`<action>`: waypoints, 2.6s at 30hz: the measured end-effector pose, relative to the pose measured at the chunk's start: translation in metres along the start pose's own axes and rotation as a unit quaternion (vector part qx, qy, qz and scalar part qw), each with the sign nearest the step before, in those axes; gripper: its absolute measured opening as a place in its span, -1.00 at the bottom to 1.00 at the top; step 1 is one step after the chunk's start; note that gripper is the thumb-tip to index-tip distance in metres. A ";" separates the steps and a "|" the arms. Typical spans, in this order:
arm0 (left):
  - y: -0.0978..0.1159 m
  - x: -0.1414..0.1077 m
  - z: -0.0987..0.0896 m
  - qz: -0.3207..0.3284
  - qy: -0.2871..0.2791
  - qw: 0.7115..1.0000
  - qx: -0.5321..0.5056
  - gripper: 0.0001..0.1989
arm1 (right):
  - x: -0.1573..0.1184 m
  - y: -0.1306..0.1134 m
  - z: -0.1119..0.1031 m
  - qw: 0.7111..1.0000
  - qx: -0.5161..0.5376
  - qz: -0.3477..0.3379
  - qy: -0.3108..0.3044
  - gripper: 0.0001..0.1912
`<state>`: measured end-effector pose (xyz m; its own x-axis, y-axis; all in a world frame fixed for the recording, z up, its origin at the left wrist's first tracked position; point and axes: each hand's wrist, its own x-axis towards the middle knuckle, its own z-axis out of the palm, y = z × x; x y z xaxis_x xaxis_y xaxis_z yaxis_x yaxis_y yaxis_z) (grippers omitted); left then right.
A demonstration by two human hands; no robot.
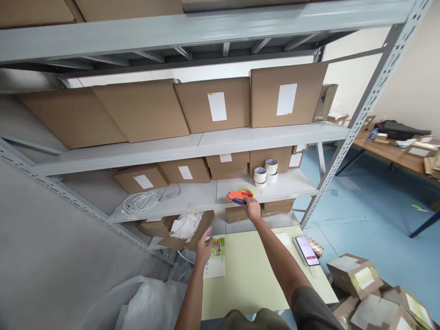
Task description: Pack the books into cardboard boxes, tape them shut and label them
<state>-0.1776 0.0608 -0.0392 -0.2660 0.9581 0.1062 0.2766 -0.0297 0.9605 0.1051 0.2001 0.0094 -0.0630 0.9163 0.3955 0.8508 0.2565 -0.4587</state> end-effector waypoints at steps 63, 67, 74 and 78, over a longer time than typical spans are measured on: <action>-0.046 -0.182 0.082 -0.118 -0.052 0.991 0.043 -0.56 | -0.306 0.141 0.011 0.966 0.077 0.220 -0.109 -0.45; -0.048 -0.197 0.059 -0.133 -0.015 0.990 0.042 -0.57 | -0.293 0.105 0.026 0.970 0.143 0.144 -0.136 -0.41; -0.069 -0.229 -0.047 -0.189 0.108 0.974 0.058 -0.57 | -0.279 -0.012 0.082 0.950 0.222 0.012 -0.218 -0.39; -0.088 -0.247 -0.116 -0.203 0.200 0.956 0.068 -0.55 | -0.285 -0.102 0.117 0.925 0.240 -0.079 -0.284 -0.39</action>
<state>-0.2433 -0.2063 -0.1205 -0.7007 0.6971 -0.1519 0.1869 0.3849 0.9038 -0.0243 -0.0509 -0.1494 -0.5461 0.8349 0.0692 0.4864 0.3833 -0.7852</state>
